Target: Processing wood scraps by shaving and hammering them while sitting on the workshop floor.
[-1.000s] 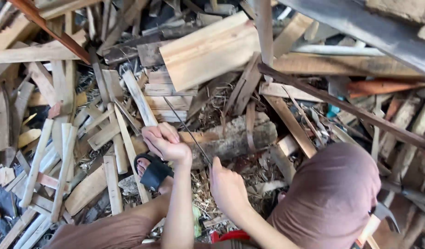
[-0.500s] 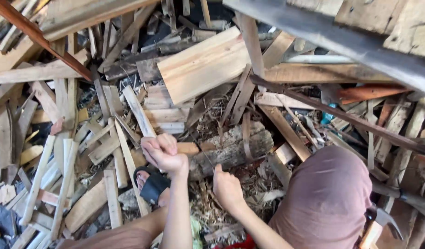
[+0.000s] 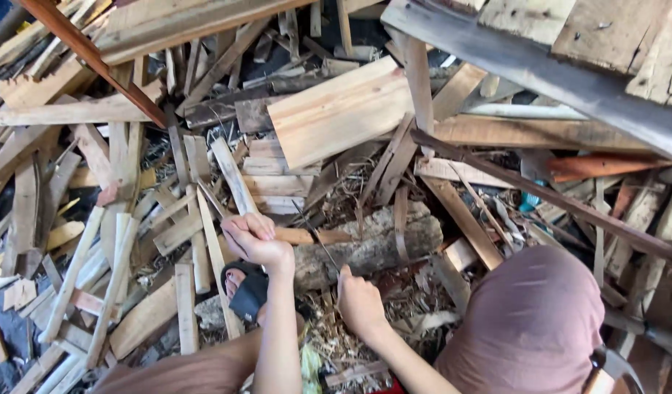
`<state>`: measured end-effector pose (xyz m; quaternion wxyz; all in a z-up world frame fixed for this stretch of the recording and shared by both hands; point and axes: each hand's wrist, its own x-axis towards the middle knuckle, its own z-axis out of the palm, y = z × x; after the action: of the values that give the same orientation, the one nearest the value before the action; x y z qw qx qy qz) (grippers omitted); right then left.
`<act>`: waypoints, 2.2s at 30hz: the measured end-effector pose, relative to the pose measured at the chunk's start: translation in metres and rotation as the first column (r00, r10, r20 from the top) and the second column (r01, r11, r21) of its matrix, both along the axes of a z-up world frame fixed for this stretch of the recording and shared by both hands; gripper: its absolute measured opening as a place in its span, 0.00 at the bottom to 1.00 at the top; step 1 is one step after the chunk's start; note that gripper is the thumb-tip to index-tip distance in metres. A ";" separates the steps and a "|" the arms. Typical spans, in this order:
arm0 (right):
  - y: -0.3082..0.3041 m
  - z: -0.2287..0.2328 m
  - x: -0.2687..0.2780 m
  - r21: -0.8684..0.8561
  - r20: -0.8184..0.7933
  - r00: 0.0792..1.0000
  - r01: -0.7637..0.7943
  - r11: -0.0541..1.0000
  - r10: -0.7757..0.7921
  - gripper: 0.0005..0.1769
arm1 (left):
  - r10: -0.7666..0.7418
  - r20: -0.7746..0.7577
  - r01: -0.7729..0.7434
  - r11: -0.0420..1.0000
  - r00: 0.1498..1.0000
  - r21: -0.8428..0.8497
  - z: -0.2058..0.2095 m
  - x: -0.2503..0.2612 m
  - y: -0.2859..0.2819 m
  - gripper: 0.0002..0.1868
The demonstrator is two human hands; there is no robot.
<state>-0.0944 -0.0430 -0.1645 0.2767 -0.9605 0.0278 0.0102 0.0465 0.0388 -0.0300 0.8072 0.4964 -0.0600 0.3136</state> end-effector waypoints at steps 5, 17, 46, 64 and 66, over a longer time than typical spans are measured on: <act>-0.013 0.084 0.003 0.131 -0.050 0.997 -0.055 0.990 0.062 0.15 | 0.113 0.035 -0.116 0.985 0.993 0.127 -0.003 0.018 -0.001 0.20; -0.036 0.093 0.001 0.260 -0.121 0.993 0.019 0.966 0.013 0.16 | -0.009 0.061 0.007 1.000 0.998 0.025 0.007 0.010 -0.024 0.19; -0.026 0.022 0.003 0.155 -0.135 0.989 0.081 0.985 -0.060 0.14 | -0.018 0.001 0.017 0.994 1.000 0.111 0.012 0.031 -0.041 0.20; -0.037 -0.002 0.012 0.260 -0.542 0.839 0.124 0.958 0.038 0.17 | -0.052 0.011 0.049 0.982 0.999 0.182 0.005 0.029 -0.039 0.20; -0.038 0.053 0.014 0.391 -0.232 0.972 0.069 0.918 0.026 0.19 | -0.048 0.021 0.044 0.985 0.999 0.168 0.007 0.029 -0.041 0.18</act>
<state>-0.0799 -0.0814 -0.1114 0.4604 -0.8763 0.0677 0.1247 0.0758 -0.0022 -0.0233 0.7690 0.5568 -0.1077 0.2949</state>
